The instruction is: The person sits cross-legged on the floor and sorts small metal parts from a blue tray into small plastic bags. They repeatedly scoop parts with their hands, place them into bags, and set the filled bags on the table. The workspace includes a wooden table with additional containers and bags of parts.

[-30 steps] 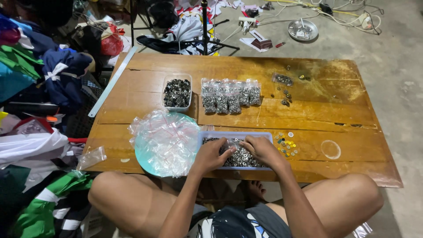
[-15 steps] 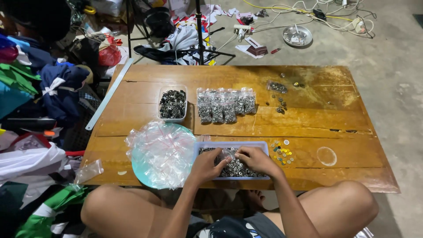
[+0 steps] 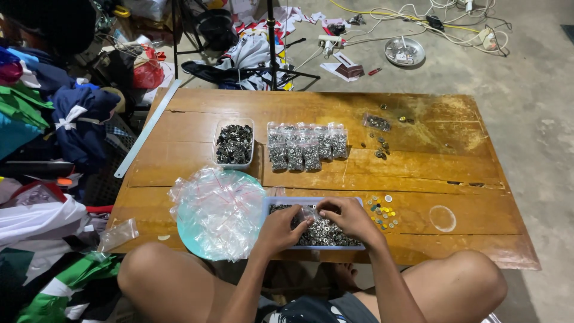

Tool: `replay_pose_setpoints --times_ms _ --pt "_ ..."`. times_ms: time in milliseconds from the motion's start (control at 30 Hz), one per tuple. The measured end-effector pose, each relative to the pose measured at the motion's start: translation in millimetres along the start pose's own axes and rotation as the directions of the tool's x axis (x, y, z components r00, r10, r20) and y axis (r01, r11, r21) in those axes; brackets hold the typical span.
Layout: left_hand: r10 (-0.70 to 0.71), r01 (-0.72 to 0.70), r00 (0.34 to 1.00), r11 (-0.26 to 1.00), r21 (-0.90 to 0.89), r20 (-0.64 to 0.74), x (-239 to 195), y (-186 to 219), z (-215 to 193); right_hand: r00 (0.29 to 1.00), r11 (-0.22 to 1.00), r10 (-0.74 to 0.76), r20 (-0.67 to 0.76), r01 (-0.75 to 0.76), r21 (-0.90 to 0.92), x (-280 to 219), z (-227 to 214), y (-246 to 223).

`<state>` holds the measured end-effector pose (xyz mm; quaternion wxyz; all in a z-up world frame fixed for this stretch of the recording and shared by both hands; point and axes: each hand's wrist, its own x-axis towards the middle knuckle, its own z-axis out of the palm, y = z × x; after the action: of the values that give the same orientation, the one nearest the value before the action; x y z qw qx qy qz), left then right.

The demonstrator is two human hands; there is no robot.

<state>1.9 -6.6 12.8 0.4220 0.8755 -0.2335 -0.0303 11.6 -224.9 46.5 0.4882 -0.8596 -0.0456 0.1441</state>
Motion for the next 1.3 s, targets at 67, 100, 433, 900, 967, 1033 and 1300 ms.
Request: replay_pose_setpoints --times_ms 67,100,433,900,967,1033,1300 --pt "0.004 -0.004 1.000 1.000 0.013 0.003 0 -4 2 1.000 1.000 -0.015 -0.007 0.015 -0.003 1 0 -4" --pt "0.015 -0.015 1.000 0.999 0.029 0.006 2 -6 2 0.999 0.999 -0.033 -0.020 0.033 -0.005 2 0 -6" --pt "0.027 -0.028 0.999 0.999 0.030 0.017 0 -17 10 0.968 0.967 -0.250 -0.033 0.248 -0.050 2 5 2" --pt "0.019 -0.021 0.998 0.999 0.033 0.056 0 -23 10 0.956 0.957 -0.287 -0.061 0.283 -0.060 -5 6 -4" --pt "0.012 -0.013 0.998 1.000 0.020 0.060 0 -18 8 0.957 0.958 -0.284 -0.065 0.279 -0.073 -7 6 -6" --pt "0.005 -0.005 0.998 1.000 0.007 0.065 0 -14 6 0.957 0.958 -0.281 -0.069 0.275 -0.085 -8 6 -7" --pt "0.003 -0.003 0.997 1.000 -0.002 0.072 0 -16 7 0.953 0.954 -0.290 -0.092 0.280 -0.109 -4 10 6"
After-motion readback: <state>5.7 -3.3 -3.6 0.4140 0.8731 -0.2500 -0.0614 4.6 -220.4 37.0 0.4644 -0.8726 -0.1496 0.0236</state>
